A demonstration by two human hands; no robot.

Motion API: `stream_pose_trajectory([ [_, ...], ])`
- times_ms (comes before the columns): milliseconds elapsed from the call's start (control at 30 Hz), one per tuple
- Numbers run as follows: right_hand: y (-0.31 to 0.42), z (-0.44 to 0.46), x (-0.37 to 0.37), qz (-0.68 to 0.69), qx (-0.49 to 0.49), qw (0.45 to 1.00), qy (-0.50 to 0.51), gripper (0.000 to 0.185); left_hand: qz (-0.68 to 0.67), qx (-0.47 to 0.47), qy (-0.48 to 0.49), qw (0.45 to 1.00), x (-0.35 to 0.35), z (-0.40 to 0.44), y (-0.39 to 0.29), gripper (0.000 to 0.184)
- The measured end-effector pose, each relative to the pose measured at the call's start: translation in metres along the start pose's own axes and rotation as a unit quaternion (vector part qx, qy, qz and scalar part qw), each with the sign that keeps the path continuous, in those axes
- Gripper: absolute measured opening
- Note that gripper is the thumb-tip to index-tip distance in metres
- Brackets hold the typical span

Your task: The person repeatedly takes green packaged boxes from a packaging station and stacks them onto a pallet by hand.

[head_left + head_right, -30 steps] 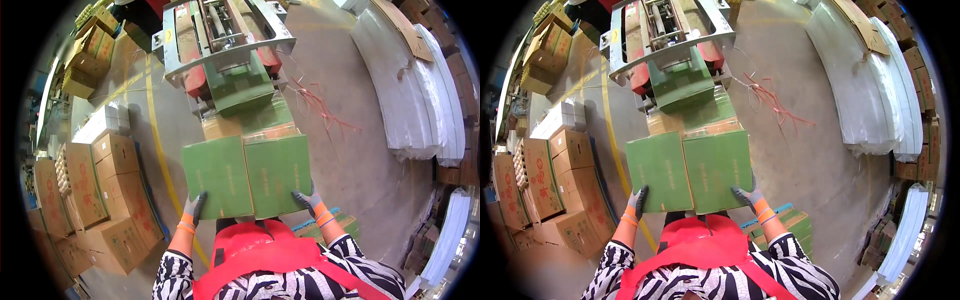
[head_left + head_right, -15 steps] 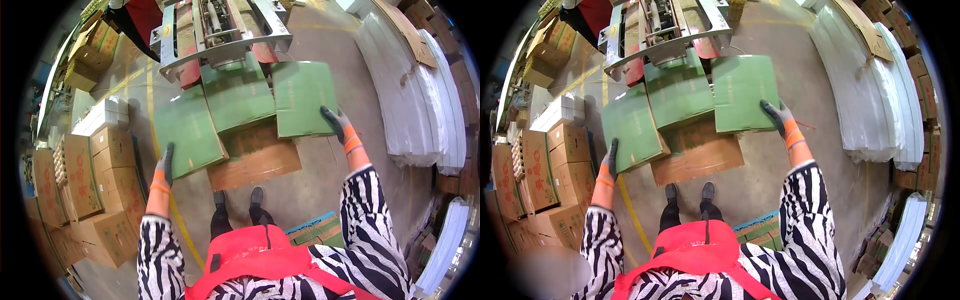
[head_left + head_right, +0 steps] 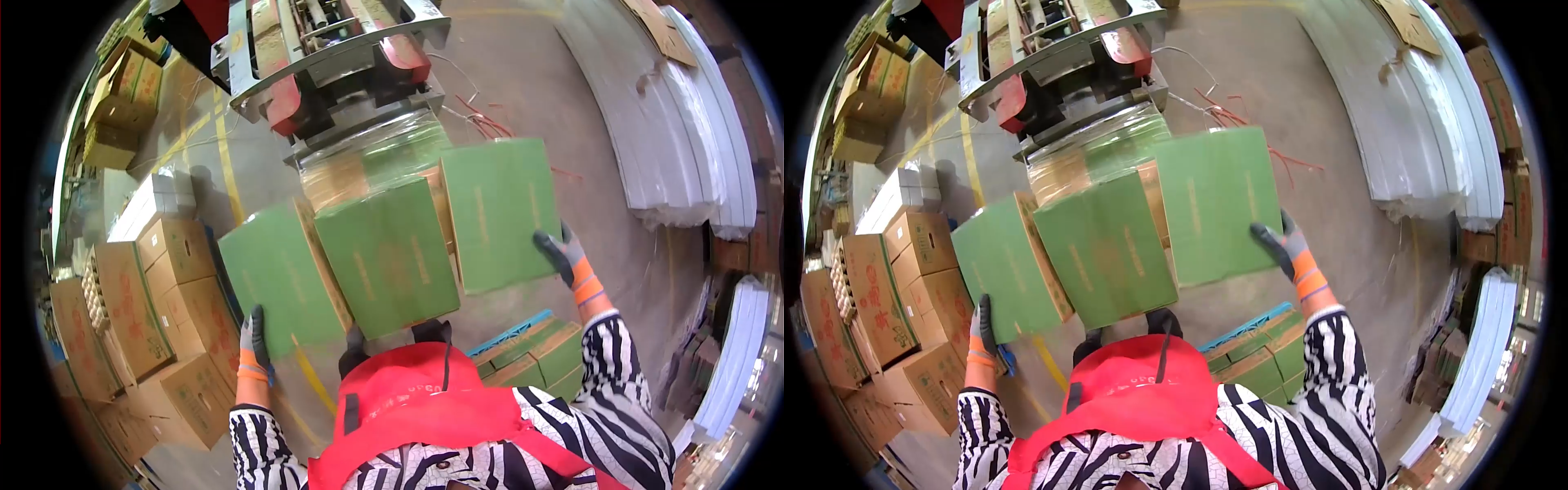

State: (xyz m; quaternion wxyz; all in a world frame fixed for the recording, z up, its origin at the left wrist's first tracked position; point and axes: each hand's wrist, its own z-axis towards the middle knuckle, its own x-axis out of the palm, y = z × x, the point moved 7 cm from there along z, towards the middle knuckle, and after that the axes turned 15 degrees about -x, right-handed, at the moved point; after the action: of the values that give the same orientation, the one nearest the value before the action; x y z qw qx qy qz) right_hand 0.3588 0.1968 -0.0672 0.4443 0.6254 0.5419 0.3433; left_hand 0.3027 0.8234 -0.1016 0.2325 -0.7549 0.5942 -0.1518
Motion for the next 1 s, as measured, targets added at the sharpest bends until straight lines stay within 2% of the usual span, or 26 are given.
stream_pose_trajectory([
  [67, -0.017, 0.0, -0.004, -0.082, -0.092, 0.992, -0.003, 0.069, 0.107, 0.041, -0.037, 0.993, -0.024, 0.037, -0.002, 0.049],
  [100, -0.027, -0.003, -0.005, -0.124, -0.139, 0.983, -0.008, 0.069, 0.163, 0.093, -0.059, 0.98, -0.001, 0.021, -0.011, 0.047],
  [133, -0.045, -0.014, -0.008, -0.074, -0.117, 0.99, -0.016, 0.07, 0.148, 0.115, -0.006, 0.982, -0.002, 0.029, 0.004, 0.047],
  [200, -0.087, -0.049, -0.006, 0.033, -0.073, 0.996, -0.044, 0.071, 0.086, 0.151, 0.029, 0.984, -0.012, 0.037, 0.035, 0.047],
  [267, -0.1, -0.095, 0.004, 0.088, -0.038, 0.992, -0.087, 0.074, 0.096, 0.154, 0.041, 0.983, -0.036, 0.059, 0.049, 0.046],
  [300, -0.111, -0.126, 0.009, 0.119, -0.02, 0.986, -0.117, 0.076, 0.094, 0.15, 0.052, 0.983, -0.048, 0.068, 0.051, 0.046],
  [367, -0.154, -0.204, 0.018, 0.155, -0.05, 0.973, -0.164, 0.073, 0.117, 0.146, 0.077, 0.979, -0.083, 0.091, 0.053, 0.046],
  [400, -0.17, -0.252, 0.023, 0.17, -0.07, 0.964, -0.192, 0.072, 0.152, 0.156, 0.106, 0.97, -0.081, 0.071, 0.042, 0.043],
  [467, -0.181, -0.357, 0.063, 0.221, -0.026, 0.93, -0.292, 0.081, 0.221, 0.185, 0.203, 0.936, -0.07, 0.042, 0.029, 0.043],
  [500, -0.211, -0.404, 0.074, 0.247, -0.029, 0.916, -0.316, 0.084, 0.269, 0.168, 0.226, 0.921, -0.058, 0.02, 0.024, 0.044],
  [533, -0.249, -0.454, 0.084, 0.272, -0.027, 0.901, -0.338, 0.087, 0.317, 0.147, 0.242, 0.905, -0.049, 0.0, 0.03, 0.046],
  [600, -0.303, -0.556, 0.119, 0.321, -0.005, 0.849, -0.42, 0.08, 0.394, 0.144, 0.235, 0.877, -0.042, -0.009, 0.046, 0.051],
  [667, -0.335, -0.645, 0.145, 0.333, 0.009, 0.812, -0.479, 0.079, 0.449, 0.08, 0.289, 0.842, -0.003, -0.047, 0.082, 0.058],
  [700, -0.354, -0.691, 0.179, 0.345, 0.032, 0.794, -0.5, 0.078, 0.513, 0.097, 0.27, 0.809, 0.004, -0.046, 0.098, 0.062],
  [800, -0.412, -0.809, 0.258, 0.219, 0.074, 0.805, -0.546, 0.068, 0.572, 0.073, 0.351, 0.737, 0.045, -0.074, 0.175, 0.063],
  [833, -0.436, -0.845, 0.29, 0.246, 0.076, 0.788, -0.559, 0.063, 0.602, 0.061, 0.33, 0.724, 0.058, -0.086, 0.204, 0.055],
  [867, -0.457, -0.881, 0.317, 0.271, 0.076, 0.773, -0.569, 0.059, 0.641, 0.061, 0.356, 0.678, 0.078, -0.103, 0.241, 0.054],
  [933, -0.455, -0.954, 0.353, 0.274, 0.075, 0.719, -0.635, 0.054, 0.687, 0.103, 0.434, 0.574, 0.134, -0.121, 0.314, 0.049],
  [967, -0.463, -0.989, 0.373, 0.28, 0.078, 0.688, -0.665, 0.052, 0.71, 0.093, 0.43, 0.55, 0.155, -0.147, 0.364, 0.047],
  [1000, -0.477, -1.023, 0.394, 0.324, 0.054, 0.629, -0.704, 0.051, 0.735, 0.085, 0.423, 0.523, 0.177, -0.185, 0.42, 0.046],
])
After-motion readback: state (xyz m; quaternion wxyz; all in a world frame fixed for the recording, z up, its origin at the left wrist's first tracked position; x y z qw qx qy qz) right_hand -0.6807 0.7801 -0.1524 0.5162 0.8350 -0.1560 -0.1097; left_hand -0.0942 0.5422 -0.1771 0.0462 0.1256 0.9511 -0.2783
